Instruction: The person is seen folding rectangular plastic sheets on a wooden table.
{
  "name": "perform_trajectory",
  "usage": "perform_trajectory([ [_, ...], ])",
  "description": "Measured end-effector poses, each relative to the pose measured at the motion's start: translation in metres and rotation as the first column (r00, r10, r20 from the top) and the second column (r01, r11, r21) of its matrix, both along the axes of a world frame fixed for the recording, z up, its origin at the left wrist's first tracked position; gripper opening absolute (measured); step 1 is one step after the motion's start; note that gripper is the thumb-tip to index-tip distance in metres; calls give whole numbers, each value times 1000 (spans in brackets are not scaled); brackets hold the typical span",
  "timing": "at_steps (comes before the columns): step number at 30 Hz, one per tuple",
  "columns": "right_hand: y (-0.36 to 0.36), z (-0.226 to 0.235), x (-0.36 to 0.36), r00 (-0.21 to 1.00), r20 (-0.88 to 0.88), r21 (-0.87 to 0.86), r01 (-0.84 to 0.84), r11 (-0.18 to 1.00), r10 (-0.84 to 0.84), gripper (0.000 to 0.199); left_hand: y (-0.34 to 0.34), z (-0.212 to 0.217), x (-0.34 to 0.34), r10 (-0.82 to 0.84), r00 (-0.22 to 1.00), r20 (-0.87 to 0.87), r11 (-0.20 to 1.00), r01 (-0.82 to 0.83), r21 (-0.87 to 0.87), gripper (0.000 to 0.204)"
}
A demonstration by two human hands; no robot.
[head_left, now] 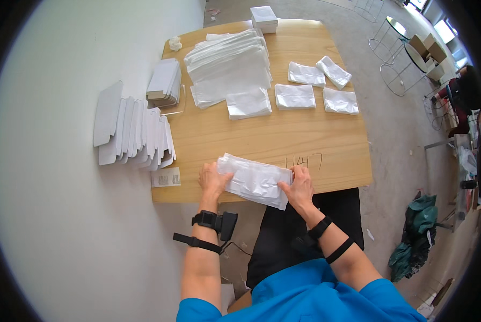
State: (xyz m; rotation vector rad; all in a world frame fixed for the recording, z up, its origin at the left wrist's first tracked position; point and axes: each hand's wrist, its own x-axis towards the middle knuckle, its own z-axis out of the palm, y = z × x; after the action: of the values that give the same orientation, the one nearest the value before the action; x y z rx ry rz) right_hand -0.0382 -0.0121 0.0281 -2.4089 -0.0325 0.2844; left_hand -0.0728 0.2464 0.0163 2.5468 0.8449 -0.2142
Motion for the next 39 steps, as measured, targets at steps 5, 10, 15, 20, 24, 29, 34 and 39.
perform_trajectory([
  [5,-16,-13,0,966,235,-5,-107,994,106,29,-30,13,-10,131,974,185,899,-37,-436,28],
  [10,-49,-8,18,956,-293,727,234,646,-17,36,-51,28,-22,420,857,297,464,78,-882,26],
  [15,-92,39,59,945,-320,790,308,530,-73,55,-87,51,1,457,870,188,222,94,-971,31],
  [20,-131,40,81,883,-469,809,430,401,1,48,-116,54,26,392,917,76,43,64,-997,34],
  [24,-155,25,77,808,-578,780,507,367,113,34,-123,54,28,340,935,96,63,79,-995,35],
  [29,-166,-2,67,710,-673,738,630,241,207,54,-117,27,21,299,954,-25,142,-71,-987,39],
  [34,-173,-30,64,546,-798,598,770,224,254,70,-110,6,19,280,940,-194,52,-217,-975,57],
  [39,-172,-25,67,519,-823,566,787,247,233,74,-98,-3,19,212,957,-200,-87,-186,-979,82],
])
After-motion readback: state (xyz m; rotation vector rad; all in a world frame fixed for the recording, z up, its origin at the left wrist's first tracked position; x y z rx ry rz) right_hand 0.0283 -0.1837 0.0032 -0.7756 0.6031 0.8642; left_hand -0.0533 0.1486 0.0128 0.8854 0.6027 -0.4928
